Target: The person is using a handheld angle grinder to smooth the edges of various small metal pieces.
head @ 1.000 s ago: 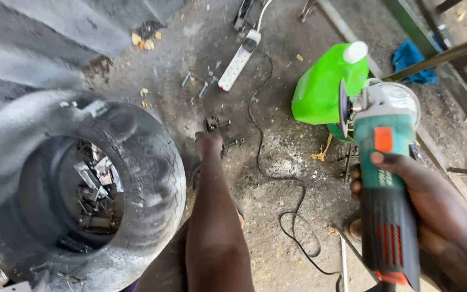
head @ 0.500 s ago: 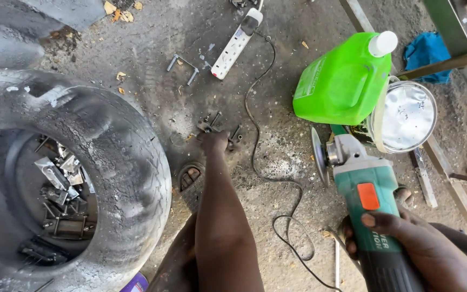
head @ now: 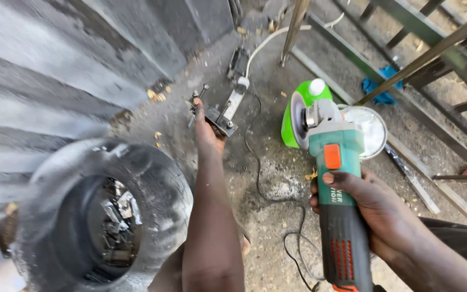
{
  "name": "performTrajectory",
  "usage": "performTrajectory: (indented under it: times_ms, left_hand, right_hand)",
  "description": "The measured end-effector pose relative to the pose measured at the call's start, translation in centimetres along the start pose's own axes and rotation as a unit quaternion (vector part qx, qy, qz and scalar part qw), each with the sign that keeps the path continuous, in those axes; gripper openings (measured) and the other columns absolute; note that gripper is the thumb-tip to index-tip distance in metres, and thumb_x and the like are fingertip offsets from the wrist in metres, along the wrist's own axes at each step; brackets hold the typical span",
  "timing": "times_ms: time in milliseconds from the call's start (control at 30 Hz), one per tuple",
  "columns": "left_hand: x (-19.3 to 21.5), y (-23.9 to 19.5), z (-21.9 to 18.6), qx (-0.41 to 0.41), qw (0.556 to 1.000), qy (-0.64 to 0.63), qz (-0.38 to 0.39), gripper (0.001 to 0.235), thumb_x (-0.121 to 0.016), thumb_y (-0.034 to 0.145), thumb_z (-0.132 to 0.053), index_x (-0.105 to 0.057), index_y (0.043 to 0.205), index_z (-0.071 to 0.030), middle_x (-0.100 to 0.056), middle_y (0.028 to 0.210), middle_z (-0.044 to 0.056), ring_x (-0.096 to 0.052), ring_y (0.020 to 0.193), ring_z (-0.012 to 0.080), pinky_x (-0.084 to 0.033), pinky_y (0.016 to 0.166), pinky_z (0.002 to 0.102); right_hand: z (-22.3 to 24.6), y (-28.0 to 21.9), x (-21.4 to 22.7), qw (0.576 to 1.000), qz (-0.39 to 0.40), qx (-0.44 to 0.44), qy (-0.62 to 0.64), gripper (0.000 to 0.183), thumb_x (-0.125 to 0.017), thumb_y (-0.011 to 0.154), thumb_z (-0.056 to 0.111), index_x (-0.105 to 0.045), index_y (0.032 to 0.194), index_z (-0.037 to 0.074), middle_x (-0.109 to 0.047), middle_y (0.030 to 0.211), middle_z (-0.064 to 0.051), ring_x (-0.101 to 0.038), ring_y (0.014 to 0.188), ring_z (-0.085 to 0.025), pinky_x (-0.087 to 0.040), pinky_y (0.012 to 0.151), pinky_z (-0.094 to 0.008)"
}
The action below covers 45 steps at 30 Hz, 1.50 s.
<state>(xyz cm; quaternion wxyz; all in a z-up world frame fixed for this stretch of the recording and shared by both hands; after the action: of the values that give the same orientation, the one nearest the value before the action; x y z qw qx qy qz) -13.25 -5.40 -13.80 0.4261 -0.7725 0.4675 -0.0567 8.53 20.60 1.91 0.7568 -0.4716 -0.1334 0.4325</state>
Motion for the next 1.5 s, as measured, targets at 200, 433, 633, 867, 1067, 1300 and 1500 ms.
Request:
performTrajectory:
  times_ms: [200, 433, 633, 867, 1067, 1300, 1500]
  left_hand:
    - [-2.2, -6.9, -5.4, -0.065, 0.995, 0.005, 0.075, 0.043, -0.073, 0.088, -0.042, -0.064, 0.12, -0.015, -0.07, 0.093, 0.005, -0.068, 0.07, 0.0249, -0.055, 0.051, 0.044]
    - [0.1, -12.7, -2.6, -0.029, 0.997, -0.07, -0.02, 0.06, -0.072, 0.083, -0.052, -0.056, 0.121, -0.009, -0.06, 0.082, 0.01, -0.065, 0.072, 0.0261, -0.062, 0.07, 0.046]
    - [-3.9, -11.0, -2.7, -0.006, 0.992, -0.124, 0.02, 0.07, -0.058, 0.081, -0.08, -0.06, 0.094, -0.01, -0.048, 0.072, 0.005, -0.057, 0.068, 0.024, -0.057, 0.072, 0.043]
    - [-5.3, -11.0, -4.7, 0.015, 1.0, -0.005, 0.005, 0.058, -0.059, 0.089, -0.04, -0.057, 0.135, -0.004, -0.06, 0.144, 0.021, -0.058, 0.132, 0.0353, -0.049, 0.108, 0.051]
    - [-3.4, -13.2, -6.7, 0.002, 0.996, 0.083, -0.045, 0.088, -0.047, 0.083, -0.058, -0.033, 0.158, -0.015, -0.027, 0.165, 0.017, -0.028, 0.152, 0.0371, -0.025, 0.12, 0.061]
    - [-4.6, -13.0, -5.4, -0.013, 0.998, 0.06, -0.004, 0.09, -0.041, 0.088, -0.06, -0.024, 0.162, -0.011, -0.026, 0.168, 0.018, -0.024, 0.155, 0.0388, -0.018, 0.123, 0.059]
    - [-5.2, -9.7, -2.2, -0.051, 0.997, 0.022, 0.046, 0.072, -0.066, 0.071, -0.056, -0.066, 0.126, -0.009, -0.067, 0.139, 0.018, -0.063, 0.131, 0.0367, -0.053, 0.108, 0.056]
  right_hand:
    - [-0.2, -0.5, 0.0, 0.994, 0.092, -0.007, 0.058, 0.031, -0.06, 0.089, 0.009, -0.051, 0.119, 0.003, -0.062, 0.088, -0.023, -0.062, 0.072, -0.033, -0.055, 0.067, -0.045]
    - [-3.0, 1.8, 1.3, 0.99, 0.098, -0.067, 0.081, 0.027, -0.063, 0.086, 0.016, -0.053, 0.108, 0.004, -0.063, 0.086, -0.019, -0.065, 0.072, -0.029, -0.057, 0.067, -0.039]
    - [-3.7, 2.4, 0.8, 0.995, 0.04, -0.092, -0.029, 0.04, -0.077, 0.08, 0.027, -0.062, 0.098, -0.005, -0.068, 0.074, -0.021, -0.074, 0.065, -0.033, -0.062, 0.062, -0.047]
    - [-6.4, 5.9, 0.0, 0.992, 0.056, -0.107, 0.029, 0.03, -0.063, 0.088, 0.015, -0.054, 0.113, 0.001, -0.064, 0.088, -0.021, -0.064, 0.071, -0.029, -0.056, 0.066, -0.04]
    - [-5.7, 4.7, 0.0, 0.996, 0.04, -0.083, -0.022, 0.034, -0.064, 0.089, 0.003, -0.049, 0.12, 0.002, -0.062, 0.091, -0.025, -0.062, 0.074, -0.035, -0.055, 0.07, -0.045]
    - [-4.3, 3.2, -0.4, 0.993, 0.112, 0.002, -0.026, 0.051, -0.068, 0.076, -0.008, -0.055, 0.124, 0.002, -0.062, 0.084, -0.017, -0.062, 0.058, -0.031, -0.054, 0.054, -0.038]
    - [-3.8, 3.1, 0.5, 0.991, 0.133, -0.001, 0.001, 0.057, -0.071, 0.075, -0.006, -0.054, 0.129, 0.004, -0.065, 0.082, -0.016, -0.065, 0.057, -0.031, -0.052, 0.05, -0.037]
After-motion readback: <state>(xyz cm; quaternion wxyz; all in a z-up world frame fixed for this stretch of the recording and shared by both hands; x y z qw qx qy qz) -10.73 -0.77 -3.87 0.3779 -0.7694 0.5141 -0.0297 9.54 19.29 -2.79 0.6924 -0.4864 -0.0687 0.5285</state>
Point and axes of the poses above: each hand's wrist, its own y-axis towards the middle knuckle, its own x-axis out of the back of the hand, z = x × y, the point moved 10 cm from there along y, towards the middle knuckle
